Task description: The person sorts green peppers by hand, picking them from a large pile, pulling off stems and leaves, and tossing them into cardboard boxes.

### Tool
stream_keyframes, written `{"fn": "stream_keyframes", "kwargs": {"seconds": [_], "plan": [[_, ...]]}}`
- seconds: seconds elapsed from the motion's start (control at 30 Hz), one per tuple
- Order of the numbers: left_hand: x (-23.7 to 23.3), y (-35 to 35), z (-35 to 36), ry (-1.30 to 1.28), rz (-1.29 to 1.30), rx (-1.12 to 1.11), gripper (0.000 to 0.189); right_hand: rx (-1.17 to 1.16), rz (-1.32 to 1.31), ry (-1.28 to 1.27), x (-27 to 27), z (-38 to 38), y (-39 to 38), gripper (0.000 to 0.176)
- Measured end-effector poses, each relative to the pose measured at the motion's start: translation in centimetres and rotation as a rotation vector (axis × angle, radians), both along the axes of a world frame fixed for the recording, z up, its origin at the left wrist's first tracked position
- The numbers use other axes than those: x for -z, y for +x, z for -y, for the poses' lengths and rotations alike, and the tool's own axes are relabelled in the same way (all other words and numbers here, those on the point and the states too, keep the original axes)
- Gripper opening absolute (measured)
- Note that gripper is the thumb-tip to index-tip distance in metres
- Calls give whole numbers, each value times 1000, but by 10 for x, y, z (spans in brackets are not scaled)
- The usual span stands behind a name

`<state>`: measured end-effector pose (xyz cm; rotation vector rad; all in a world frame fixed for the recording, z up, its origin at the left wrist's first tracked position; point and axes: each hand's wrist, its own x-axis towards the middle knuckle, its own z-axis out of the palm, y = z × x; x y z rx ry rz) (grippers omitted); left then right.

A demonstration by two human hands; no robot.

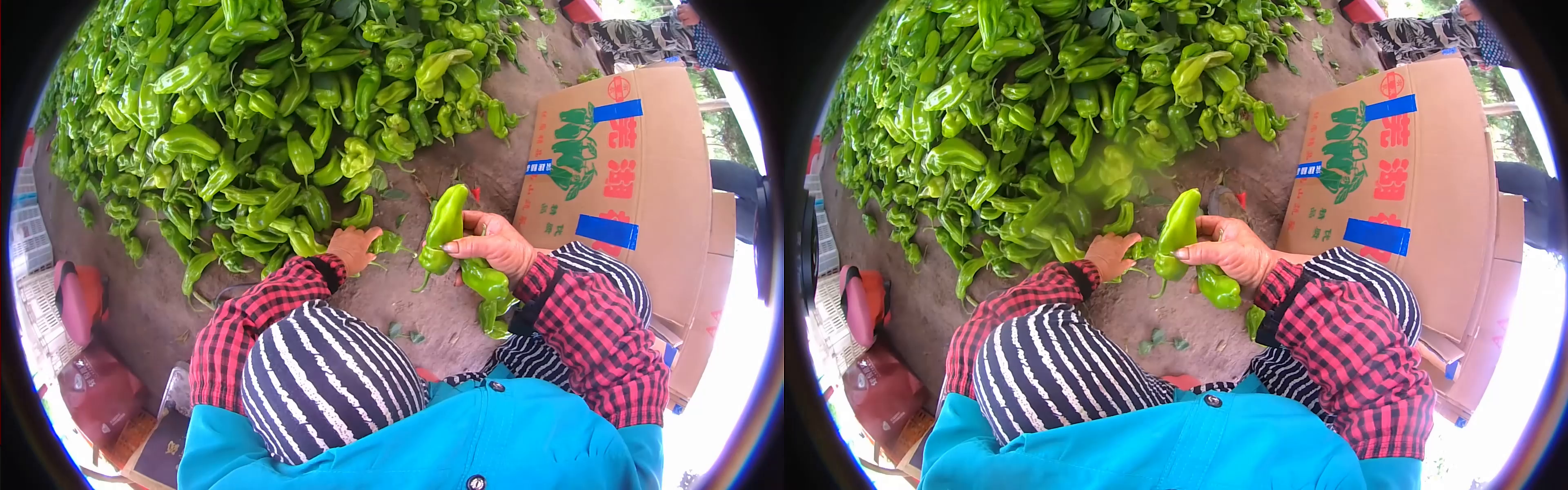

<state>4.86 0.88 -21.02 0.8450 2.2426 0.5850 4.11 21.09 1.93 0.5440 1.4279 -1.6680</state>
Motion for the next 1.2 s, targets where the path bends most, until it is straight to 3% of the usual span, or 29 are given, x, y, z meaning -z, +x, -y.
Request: {"fn": "stream_keyframes", "kwargs": {"seconds": [0.13, 0.2, 0.23, 0.33, 0.37, 0.43, 0.47, 0.5, 0.57, 0.6, 0.67, 0.7, 0.77, 0.83, 0.9, 0.93, 0.97, 1.03, 1.07, 1.2], "plan": [[0, 0, 1, 11, 41, -44, 52, 31, -33, 36, 3, 0, 4, 37], [1, 0, 3, 20, 35, -51, 52, -62, -200, 161, 14, -3, 10, 36], [4, -1, 3, 21, 68, -76, 51, -314, -262, 276, 21, -7, 12, 36], [7, -3, 9, 100, 71, -165, 48, -1517, -213, 615, 54, -38, 29, 44], [7, -3, 11, 180, 42, -233, 46, -1516, -214, 612, 60, -40, 34, 44], [-10, -6, 15, 265, 97, -269, 44, -1517, -220, 932, 61, -35, 34, 34], [-17, -7, 14, 354, 150, -298, 42, -1365, -369, 931, 52, -30, 32, 40], [-16, -4, 12, 352, 152, -302, 42, -1369, -370, 927, 50, -22, 32, 40], [-16, 7, 5, 638, 767, -230, 41, -995, -794, 836, 49, -5, 38, 46], [-27, 11, 1, 636, 767, -234, 41, -997, -795, 832, 45, 4, 41, 46], [-57, 16, -7, 835, 1251, -123, 41, -1099, -1048, 857, 39, 17, 47, 44], [-59, 15, -6, 835, 1251, -123, 41, -1099, -1048, 857, 37, 17, 45, 44], [-61, 10, -7, 763, 1472, -105, 42, -1259, -608, 872, 37, 17, 40, 36], [-46, -3, -5, 720, 1410, -190, 41, -1164, -566, 864, 44, 8, 38, 35], [-16, -14, -5, 217, 59, -186, 42, -886, -511, 868, 50, 1, 35, 36], [-7, -16, -2, 143, -257, -228, 41, -720, -501, 795, 53, -1, 34, 39], [1, -16, 0, 68, -573, -266, 40, -719, -498, 795, 55, -2, 32, 39], [4, -20, -5, -48, -483, -182, 38, -412, -322, 558, 54, -1, 26, 44], [4, -22, -7, -163, -396, -97, 35, -365, -172, 497, 56, -1, 24, 32], [-3, -36, -5, -116, -171, -192, 26, -84, -7, 283, 49, -4, 23, 37]]}}
